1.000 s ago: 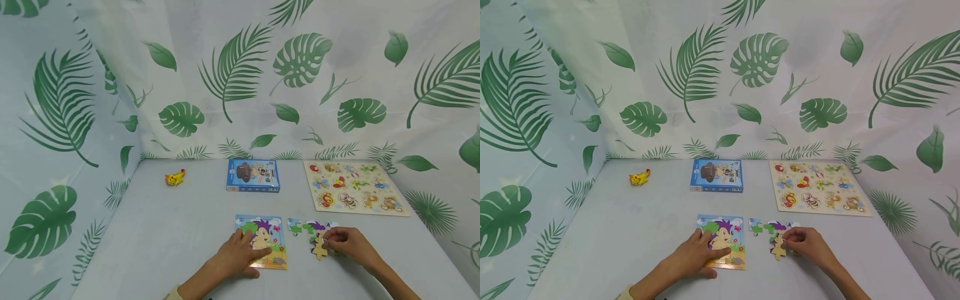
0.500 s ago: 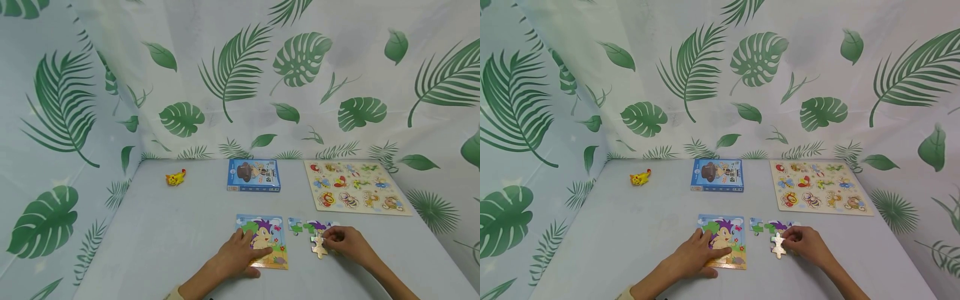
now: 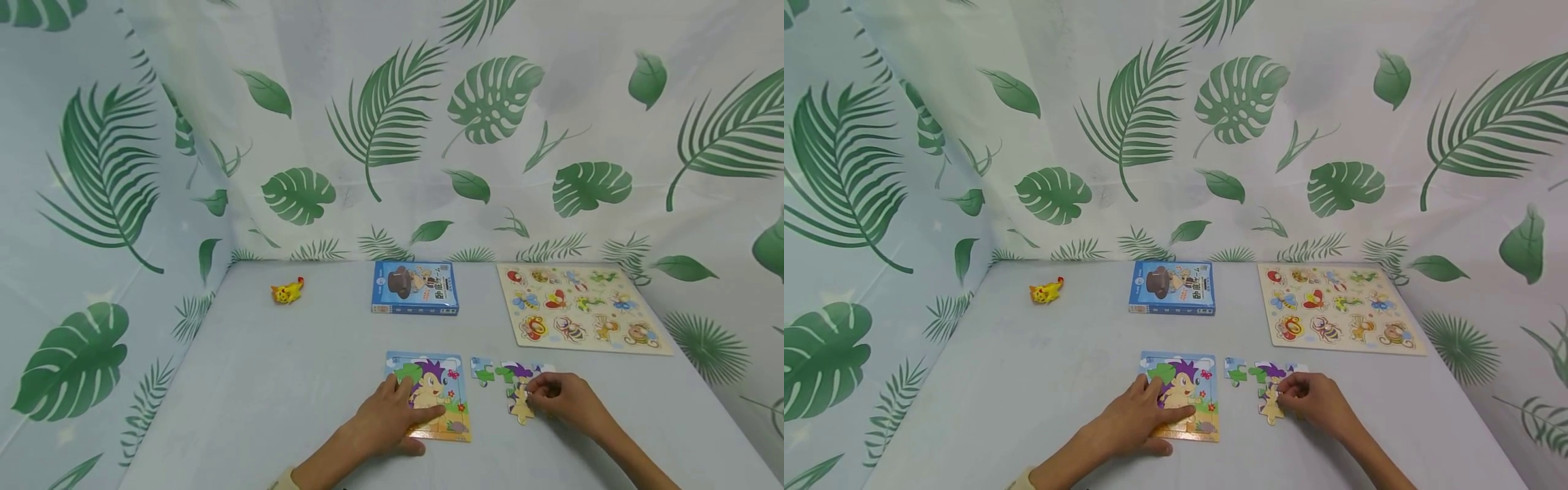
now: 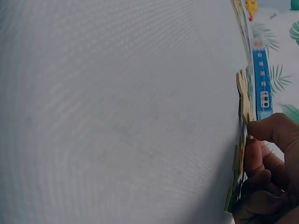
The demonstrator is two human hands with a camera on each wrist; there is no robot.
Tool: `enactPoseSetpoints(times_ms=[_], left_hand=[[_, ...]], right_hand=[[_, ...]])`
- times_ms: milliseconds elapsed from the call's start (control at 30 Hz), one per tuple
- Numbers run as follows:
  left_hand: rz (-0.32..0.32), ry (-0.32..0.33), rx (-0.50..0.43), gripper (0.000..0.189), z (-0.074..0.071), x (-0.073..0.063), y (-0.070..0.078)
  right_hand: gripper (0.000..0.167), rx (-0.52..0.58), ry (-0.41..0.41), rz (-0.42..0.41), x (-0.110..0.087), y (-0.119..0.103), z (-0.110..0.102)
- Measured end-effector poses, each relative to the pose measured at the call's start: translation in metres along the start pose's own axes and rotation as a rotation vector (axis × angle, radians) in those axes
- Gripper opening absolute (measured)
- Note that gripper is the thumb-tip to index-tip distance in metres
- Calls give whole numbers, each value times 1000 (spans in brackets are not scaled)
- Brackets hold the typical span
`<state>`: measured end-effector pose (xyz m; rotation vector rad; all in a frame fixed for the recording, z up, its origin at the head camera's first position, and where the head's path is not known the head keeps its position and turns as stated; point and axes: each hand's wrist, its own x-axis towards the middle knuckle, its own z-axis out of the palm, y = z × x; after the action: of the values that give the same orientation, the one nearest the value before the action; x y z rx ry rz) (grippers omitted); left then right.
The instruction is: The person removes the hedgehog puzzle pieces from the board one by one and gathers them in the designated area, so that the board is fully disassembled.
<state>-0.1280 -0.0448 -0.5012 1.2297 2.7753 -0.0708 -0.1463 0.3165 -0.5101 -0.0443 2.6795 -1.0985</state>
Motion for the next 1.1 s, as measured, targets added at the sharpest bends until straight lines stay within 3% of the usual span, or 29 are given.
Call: enactPoseSetpoints(times_ms=[1100], left_hand=[[0, -2, -9, 70, -2, -1, 0]], right_hand=[[10, -43, 35, 22, -1, -3, 4]])
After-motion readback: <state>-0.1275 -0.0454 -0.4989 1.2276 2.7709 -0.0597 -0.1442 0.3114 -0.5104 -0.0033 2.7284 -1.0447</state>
